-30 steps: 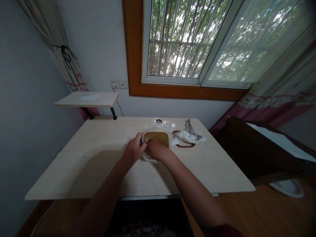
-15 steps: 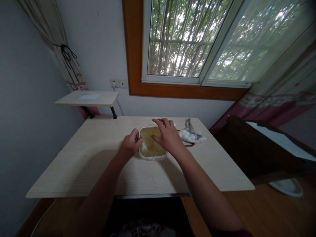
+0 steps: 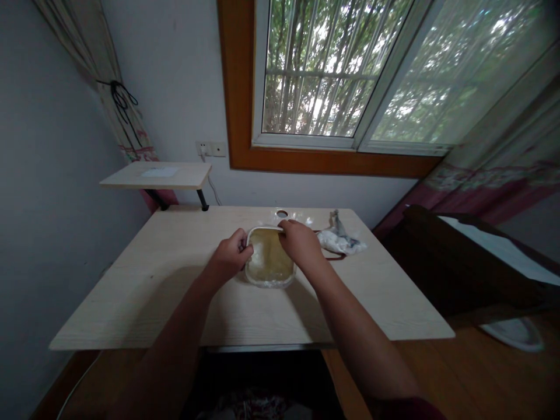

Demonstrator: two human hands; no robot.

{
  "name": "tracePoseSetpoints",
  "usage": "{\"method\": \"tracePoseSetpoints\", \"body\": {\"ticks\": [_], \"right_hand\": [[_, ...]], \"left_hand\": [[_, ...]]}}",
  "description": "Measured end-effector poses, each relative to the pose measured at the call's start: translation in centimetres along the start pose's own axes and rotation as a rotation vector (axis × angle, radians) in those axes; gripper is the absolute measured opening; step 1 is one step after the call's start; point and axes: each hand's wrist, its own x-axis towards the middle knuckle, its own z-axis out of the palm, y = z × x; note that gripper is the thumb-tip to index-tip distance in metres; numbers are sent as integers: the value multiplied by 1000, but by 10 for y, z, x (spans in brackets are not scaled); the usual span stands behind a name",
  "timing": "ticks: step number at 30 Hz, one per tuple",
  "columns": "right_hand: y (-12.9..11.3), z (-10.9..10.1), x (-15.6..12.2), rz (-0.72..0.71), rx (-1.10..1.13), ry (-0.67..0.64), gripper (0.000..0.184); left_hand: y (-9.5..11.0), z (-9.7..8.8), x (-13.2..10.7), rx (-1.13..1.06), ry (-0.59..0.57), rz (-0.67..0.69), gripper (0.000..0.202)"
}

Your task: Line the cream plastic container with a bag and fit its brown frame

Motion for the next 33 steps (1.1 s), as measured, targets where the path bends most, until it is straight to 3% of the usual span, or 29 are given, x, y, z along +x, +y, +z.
{"method": "tracePoseSetpoints", "body": {"ticks": [4, 9, 13, 16, 20, 23, 25, 28, 31, 33], "right_hand": [[7, 1, 2, -87, 128, 24, 27], [18, 1, 1, -253, 301, 223, 30], [23, 0, -1, -266, 385, 339, 25], [23, 0, 0, -252, 443, 337, 14], [20, 3, 3, -220, 489, 317, 10], [17, 5, 5, -213, 492, 336, 9], [15, 6, 6, -214, 488, 341, 7], [13, 5, 7, -217, 482, 348, 7], [11, 3, 6, -198, 452, 318, 10], [10, 1, 5, -186, 422, 284, 13]], "left_hand": [[-2, -3, 3, -12, 28, -8, 18], [-5, -9, 6, -29, 59, -49, 21], [-9, -13, 10, -26, 75, -56, 23], [-11, -16, 12, 3, 85, -41, 21], [-4, -19, 13, 153, 244, 27, 16], [7, -20, 10, 265, 376, 223, 14], [15, -17, 10, 293, 307, 383, 14], [24, -5, 16, 388, 28, 509, 18], [27, 10, 25, 555, -228, 490, 25], [27, 21, 30, 647, -319, 429, 29]]}}
